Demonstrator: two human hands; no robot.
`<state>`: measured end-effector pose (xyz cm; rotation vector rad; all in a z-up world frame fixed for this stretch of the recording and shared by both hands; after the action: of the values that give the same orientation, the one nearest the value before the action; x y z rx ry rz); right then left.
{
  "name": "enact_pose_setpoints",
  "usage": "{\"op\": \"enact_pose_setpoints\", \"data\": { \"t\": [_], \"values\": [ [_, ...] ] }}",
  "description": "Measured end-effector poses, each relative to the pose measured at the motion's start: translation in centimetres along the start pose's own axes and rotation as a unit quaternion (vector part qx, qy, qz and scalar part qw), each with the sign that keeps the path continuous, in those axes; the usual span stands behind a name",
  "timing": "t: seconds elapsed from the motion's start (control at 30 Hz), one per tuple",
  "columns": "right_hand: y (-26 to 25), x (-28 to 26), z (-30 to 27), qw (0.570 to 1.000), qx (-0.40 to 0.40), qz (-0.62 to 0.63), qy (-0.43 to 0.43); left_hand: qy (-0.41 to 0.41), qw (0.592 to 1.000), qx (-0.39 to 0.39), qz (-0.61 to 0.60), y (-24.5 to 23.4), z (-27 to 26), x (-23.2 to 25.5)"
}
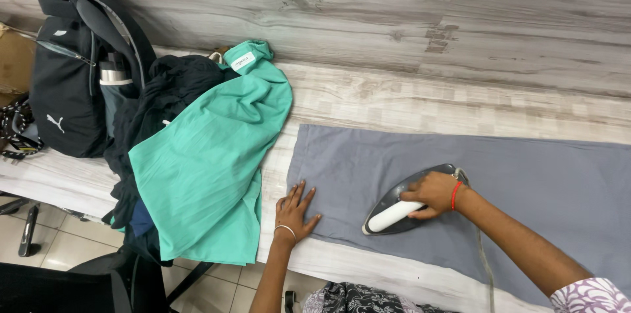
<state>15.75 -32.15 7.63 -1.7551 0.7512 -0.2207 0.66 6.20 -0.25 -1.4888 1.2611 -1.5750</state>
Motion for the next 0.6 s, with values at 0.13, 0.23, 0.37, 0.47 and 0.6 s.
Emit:
{"op": "enact_pose_setpoints", "data": {
  "t": [0.13,0.23,0.37,0.47,0.6],
  "values": [
    [-0.8,-1.6,1.9,0.991,0.036,0.027,0.124,-0.004,0.998,-0.065,0.023,-1.2,-0.6,-0.5],
    [-1.4,-3.4,4.8,0.94,0.133,0.084,0.303,-0.003,0.997,-0.065,0.029,-1.1,-1.0,-0.7],
    [-2.2,-5.3,9.1,0.856,0.176,0.142,0.464,0.002,0.999,-0.03,0.018,-0.3,-1.1,-1.3],
    [-2.6,-6.3,10.4,0.876,0.178,0.151,0.422,-0.008,1.0,-0.013,0.0,0.1,-1.2,-1.7],
    [-3.3,-6.1,10.2,0.971,0.084,0.08,0.21,-0.011,0.999,0.015,-0.029,0.5,-1.1,-2.0]
  ]
}}
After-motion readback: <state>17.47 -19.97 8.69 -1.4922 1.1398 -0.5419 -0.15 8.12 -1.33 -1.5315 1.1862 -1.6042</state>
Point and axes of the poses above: each hand's wrist, its own z-axis towards the middle knuckle, its own y-axis out of the palm, x = y × z, the point moved 1 cm from there along z, towards the middle knuckle, and after that the axes turned 12 degrees about y, right-handed, at the moved point
